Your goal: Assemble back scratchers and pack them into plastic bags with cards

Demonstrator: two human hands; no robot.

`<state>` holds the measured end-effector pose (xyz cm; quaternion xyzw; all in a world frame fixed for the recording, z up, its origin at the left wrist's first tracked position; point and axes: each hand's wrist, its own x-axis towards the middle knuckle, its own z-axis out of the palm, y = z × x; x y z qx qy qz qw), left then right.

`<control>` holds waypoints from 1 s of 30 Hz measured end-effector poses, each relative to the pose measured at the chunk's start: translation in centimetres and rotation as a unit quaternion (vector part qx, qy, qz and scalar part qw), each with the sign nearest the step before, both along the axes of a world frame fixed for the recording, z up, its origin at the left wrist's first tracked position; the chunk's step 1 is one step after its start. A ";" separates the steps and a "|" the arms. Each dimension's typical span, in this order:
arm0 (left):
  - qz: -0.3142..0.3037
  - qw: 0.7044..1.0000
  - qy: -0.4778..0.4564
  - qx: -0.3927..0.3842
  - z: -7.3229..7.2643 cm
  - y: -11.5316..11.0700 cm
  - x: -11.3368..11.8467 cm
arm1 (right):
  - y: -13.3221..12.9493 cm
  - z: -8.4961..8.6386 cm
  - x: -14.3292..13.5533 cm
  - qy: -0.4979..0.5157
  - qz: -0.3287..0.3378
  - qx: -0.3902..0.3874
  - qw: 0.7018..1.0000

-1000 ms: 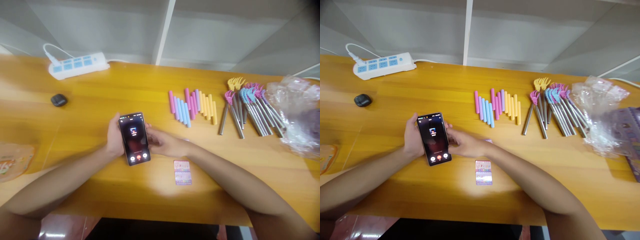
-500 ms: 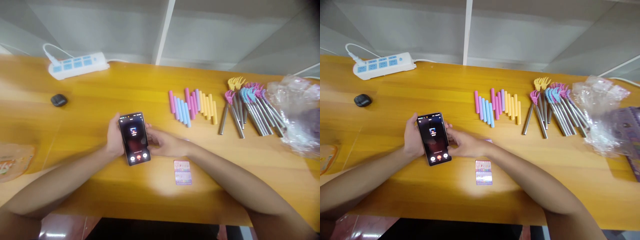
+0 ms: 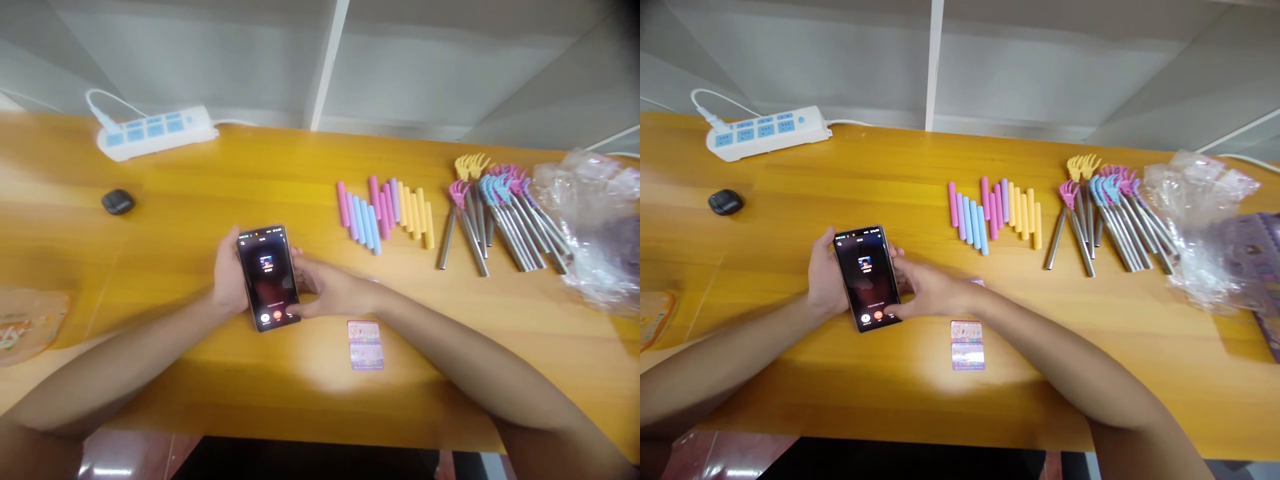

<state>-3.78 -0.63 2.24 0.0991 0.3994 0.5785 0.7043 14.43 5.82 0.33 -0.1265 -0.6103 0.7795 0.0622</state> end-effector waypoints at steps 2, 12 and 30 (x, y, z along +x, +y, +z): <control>-0.003 1.000 0.001 0.004 0.0 0.0 0.0 | -0.1 -0.2 0.0 -0.015 -0.004 0.001 1.000; -0.003 1.000 -0.005 0.001 0.0 0.0 0.0 | 0.2 0.1 0.2 0.013 0.004 0.036 0.999; 0.004 1.000 -0.004 0.006 -0.2 -0.1 0.0 | 0.8 -0.4 0.3 0.017 0.010 0.041 0.999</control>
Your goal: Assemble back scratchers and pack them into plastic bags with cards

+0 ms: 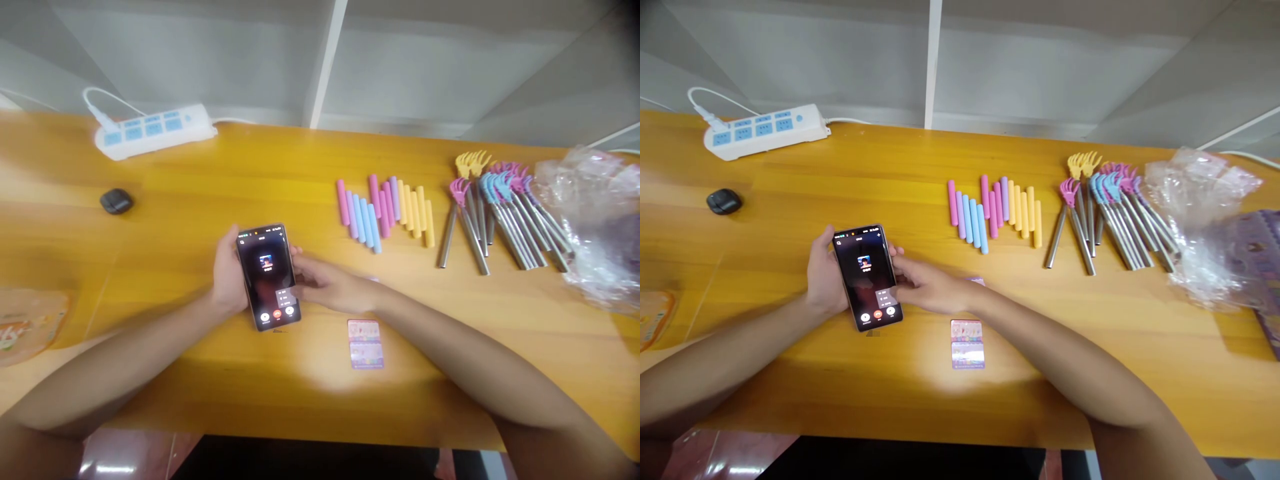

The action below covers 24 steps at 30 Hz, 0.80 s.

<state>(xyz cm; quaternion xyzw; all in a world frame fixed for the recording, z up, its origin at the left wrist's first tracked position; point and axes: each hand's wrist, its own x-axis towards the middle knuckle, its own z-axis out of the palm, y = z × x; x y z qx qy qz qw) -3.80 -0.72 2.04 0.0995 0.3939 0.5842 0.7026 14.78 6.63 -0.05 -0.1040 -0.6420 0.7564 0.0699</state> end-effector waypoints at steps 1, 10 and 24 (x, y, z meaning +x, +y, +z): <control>0.002 1.000 0.001 -0.002 0.0 0.0 0.0 | 0.0 0.0 0.0 0.002 0.000 -0.002 1.000; -0.003 1.000 -0.026 0.000 0.3 0.1 0.2 | 0.0 -0.2 0.2 0.014 0.007 -0.019 1.000; -0.014 0.999 -0.032 -0.005 0.9 0.2 0.3 | 0.0 -0.3 0.2 0.012 0.013 -0.007 1.000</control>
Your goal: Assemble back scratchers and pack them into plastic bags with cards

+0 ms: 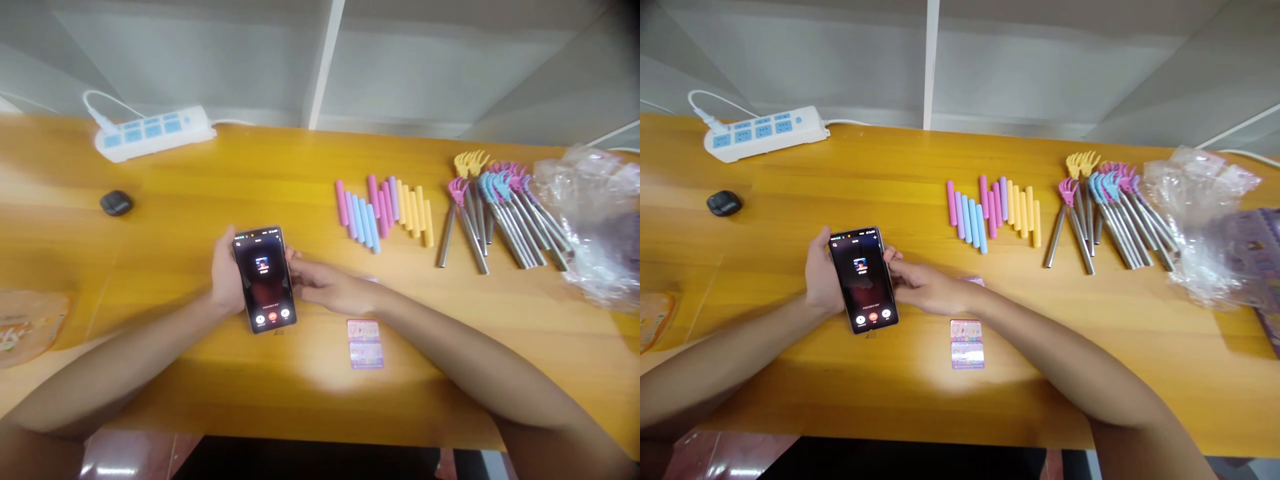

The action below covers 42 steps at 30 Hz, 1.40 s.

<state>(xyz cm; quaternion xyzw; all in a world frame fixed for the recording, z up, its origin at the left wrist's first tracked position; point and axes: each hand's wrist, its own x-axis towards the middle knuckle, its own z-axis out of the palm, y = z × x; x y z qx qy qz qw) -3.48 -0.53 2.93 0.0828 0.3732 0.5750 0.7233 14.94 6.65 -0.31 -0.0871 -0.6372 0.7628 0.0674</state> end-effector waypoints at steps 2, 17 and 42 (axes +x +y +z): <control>-0.004 1.000 0.001 0.005 0.0 0.0 0.0 | 0.0 0.0 0.0 0.000 0.002 -0.005 1.000; 0.010 0.999 0.042 0.005 -0.6 -0.2 -0.4 | 0.0 0.0 -0.1 -0.001 -0.008 -0.015 1.000; 0.028 0.999 0.041 0.021 -0.5 -0.4 -0.3 | 0.1 0.7 0.0 -0.017 -0.014 0.019 1.000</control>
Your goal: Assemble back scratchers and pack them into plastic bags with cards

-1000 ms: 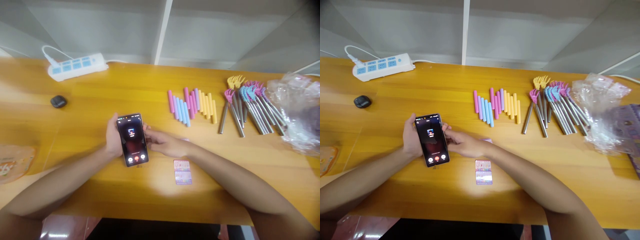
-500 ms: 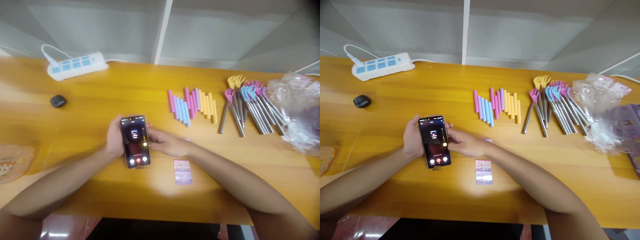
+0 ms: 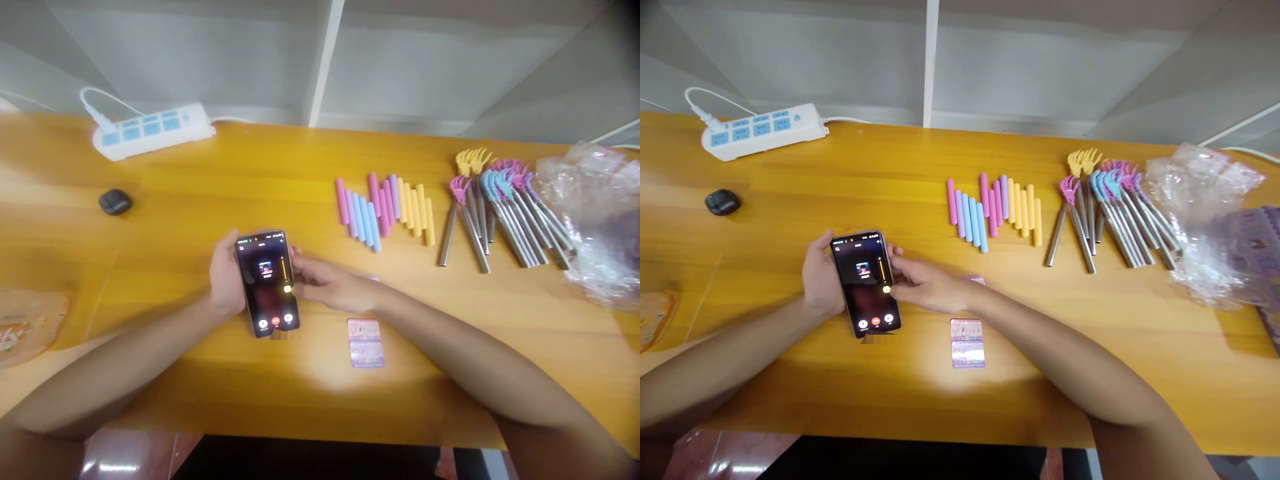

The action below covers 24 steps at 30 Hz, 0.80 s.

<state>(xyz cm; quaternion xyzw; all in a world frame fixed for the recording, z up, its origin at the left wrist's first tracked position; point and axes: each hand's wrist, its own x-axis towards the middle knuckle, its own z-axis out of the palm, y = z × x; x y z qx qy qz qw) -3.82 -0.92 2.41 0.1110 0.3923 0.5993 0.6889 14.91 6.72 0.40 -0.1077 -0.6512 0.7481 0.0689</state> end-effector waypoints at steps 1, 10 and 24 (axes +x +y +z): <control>-0.003 1.000 0.001 -0.003 0.0 0.0 0.0 | -0.1 0.0 0.0 -0.004 0.000 -0.005 1.000; -0.014 1.000 -0.004 0.006 -0.2 0.0 -0.2 | -1.2 -0.5 -0.5 -0.013 -0.058 -0.043 0.997; -0.039 0.999 -0.017 -0.032 0.2 0.2 -0.2 | -1.3 -1.1 -0.5 -0.071 -0.091 0.023 0.993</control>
